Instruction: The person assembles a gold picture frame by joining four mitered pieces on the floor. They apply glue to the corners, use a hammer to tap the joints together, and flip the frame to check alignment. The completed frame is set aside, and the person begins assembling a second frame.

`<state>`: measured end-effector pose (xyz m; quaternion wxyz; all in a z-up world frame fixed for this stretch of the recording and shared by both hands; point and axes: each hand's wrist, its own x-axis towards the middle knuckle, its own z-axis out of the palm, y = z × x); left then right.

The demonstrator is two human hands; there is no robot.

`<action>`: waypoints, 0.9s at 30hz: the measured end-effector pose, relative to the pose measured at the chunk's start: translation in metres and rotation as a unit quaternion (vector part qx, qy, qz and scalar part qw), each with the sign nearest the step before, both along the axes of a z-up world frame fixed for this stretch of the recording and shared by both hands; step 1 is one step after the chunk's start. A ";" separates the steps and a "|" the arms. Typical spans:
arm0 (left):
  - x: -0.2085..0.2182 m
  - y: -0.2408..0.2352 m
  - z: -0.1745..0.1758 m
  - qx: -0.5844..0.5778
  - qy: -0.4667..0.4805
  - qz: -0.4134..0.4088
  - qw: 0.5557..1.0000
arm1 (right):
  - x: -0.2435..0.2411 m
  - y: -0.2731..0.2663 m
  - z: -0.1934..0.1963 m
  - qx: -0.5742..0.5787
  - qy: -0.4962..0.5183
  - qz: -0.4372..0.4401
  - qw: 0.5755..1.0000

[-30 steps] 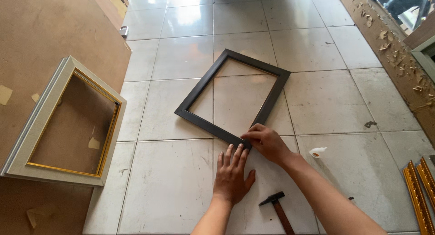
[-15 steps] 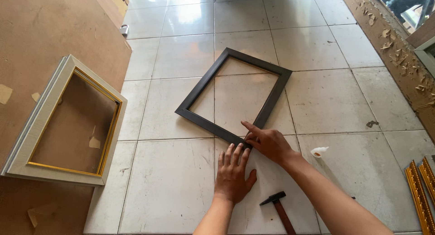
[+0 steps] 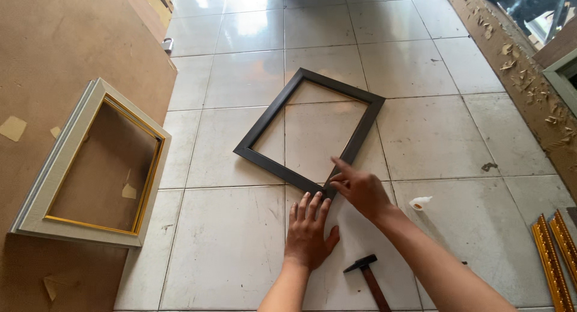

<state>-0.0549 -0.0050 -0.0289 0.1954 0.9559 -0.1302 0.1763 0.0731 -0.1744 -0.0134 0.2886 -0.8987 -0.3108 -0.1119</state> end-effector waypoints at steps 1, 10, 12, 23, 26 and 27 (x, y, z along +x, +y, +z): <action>0.001 0.000 -0.002 -0.002 -0.001 0.000 1.000 | -0.011 -0.004 0.019 -0.002 -0.001 0.000 1.000; 0.002 -0.002 -0.015 0.012 -0.027 0.026 0.999 | -0.149 -0.030 0.055 -0.509 0.357 -0.016 0.783; 0.001 -0.003 -0.014 0.001 -0.002 0.033 0.999 | -0.143 -0.025 0.076 -0.454 0.426 -0.077 0.778; 0.002 0.000 -0.014 0.004 0.000 0.025 1.000 | -0.120 0.001 0.107 0.129 0.384 -0.249 0.880; -0.001 -0.001 -0.011 0.002 0.010 0.021 1.000 | -0.126 0.002 0.091 0.099 0.403 -0.280 0.865; -0.001 -0.001 -0.008 0.004 0.014 0.019 1.000 | -0.127 0.006 0.096 0.122 0.447 -0.292 0.837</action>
